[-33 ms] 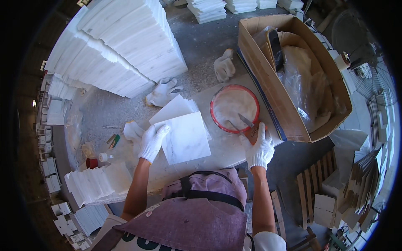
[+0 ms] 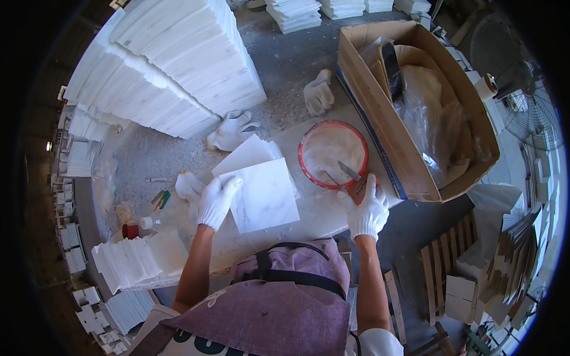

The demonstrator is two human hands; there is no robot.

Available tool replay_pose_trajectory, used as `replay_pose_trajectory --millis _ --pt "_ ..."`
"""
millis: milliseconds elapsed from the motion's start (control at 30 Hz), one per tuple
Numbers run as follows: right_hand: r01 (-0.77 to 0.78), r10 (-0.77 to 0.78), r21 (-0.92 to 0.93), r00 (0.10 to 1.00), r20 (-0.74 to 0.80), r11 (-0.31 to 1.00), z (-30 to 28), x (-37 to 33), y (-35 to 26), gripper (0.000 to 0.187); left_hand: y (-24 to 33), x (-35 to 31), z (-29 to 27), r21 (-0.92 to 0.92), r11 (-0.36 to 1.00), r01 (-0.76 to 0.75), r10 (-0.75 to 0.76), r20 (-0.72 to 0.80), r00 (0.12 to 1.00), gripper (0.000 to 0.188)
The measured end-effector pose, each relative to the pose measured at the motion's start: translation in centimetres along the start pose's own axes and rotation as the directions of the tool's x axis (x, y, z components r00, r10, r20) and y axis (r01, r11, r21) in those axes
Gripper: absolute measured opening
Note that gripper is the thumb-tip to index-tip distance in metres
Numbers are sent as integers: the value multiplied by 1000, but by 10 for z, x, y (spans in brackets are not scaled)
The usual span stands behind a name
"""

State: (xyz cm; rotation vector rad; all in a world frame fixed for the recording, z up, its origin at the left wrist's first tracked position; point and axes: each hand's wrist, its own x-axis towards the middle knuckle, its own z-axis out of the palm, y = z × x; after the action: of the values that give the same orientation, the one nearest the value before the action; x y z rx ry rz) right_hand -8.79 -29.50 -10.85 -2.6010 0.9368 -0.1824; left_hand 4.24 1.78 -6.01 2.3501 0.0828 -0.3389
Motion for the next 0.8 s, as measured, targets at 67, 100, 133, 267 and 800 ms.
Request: replay_pose_trajectory --millis 67,100,133,267,800 --pt "-22 22 -7 999 35 1000 1 2 -7 84 16 -3 -6 233 972 20 -17 -17 1000 53" --pt "-34 34 -11 998 52 999 2 4 -9 86 18 -3 -6 288 957 18 -13 -20 1000 53" --pt "-44 45 -20 998 45 999 6 6 -8 86 20 -3 -7 345 939 14 -6 -22 1000 53" --pt "-72 72 -18 997 11 997 3 7 -2 85 26 -2 -12 568 822 -37 74 -44 996 56" --pt "-535 -294 828 774 560 169 -17 -48 -49 97 19 -2 55 582 584 -567 710 -26 704 43"
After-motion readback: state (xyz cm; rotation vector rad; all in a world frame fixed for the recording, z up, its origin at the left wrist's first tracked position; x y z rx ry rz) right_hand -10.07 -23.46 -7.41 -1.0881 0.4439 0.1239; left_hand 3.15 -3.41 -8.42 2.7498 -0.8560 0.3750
